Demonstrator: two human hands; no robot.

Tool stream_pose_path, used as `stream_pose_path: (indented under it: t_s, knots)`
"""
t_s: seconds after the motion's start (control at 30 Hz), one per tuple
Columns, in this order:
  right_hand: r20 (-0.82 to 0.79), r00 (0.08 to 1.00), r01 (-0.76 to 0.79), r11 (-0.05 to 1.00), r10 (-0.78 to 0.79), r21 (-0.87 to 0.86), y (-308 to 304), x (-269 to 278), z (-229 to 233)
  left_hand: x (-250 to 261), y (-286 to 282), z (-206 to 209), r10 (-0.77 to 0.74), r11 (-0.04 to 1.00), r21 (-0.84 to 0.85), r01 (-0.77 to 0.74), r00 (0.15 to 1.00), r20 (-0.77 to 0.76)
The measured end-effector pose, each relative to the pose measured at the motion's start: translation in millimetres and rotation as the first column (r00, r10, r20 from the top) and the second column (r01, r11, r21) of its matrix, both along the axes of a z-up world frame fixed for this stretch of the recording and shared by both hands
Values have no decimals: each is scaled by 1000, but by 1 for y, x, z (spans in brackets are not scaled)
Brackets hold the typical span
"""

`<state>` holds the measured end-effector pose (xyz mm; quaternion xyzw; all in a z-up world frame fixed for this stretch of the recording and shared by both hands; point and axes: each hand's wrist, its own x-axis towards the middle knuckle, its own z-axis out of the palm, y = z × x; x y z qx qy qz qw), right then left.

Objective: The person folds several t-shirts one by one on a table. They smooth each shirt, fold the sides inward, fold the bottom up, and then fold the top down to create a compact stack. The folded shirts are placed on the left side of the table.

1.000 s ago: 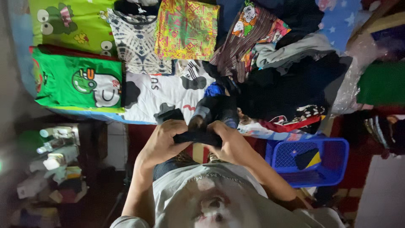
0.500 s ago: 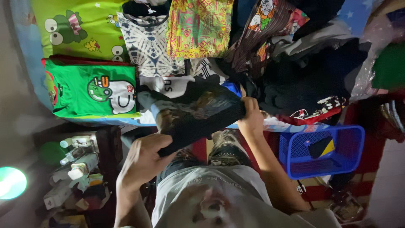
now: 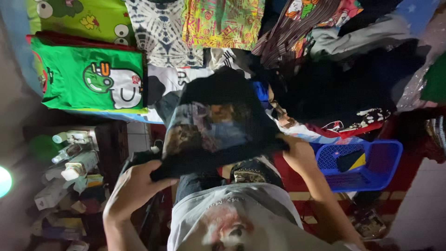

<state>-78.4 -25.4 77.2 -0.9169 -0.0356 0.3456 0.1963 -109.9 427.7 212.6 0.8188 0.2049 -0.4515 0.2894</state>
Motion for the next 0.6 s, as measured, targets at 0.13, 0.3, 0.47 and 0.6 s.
stream_pose_path:
  t_s: [0.13, 0.3, 0.47, 0.6]
  knots:
    - [-292, 956, 20, 997, 3, 74, -18, 8, 26, 1, 12, -7, 24, 990, -141, -24, 1000, -8]
    - [-299, 954, -86, 980, 29, -177, -14, 50, 4, 34, 31, -39, -151, 974, 129, 187, 957, -247]
    - [28, 981, -189, 979, 191, -78, -4, 118, -78, 102, 52, -150, -347, 921, 250, 299, 921, 178]
    - [208, 951, -185, 962, 227, -202, 13, 174, -152, 164, 65, -252, -309, 933, 328, 149, 800, 514]
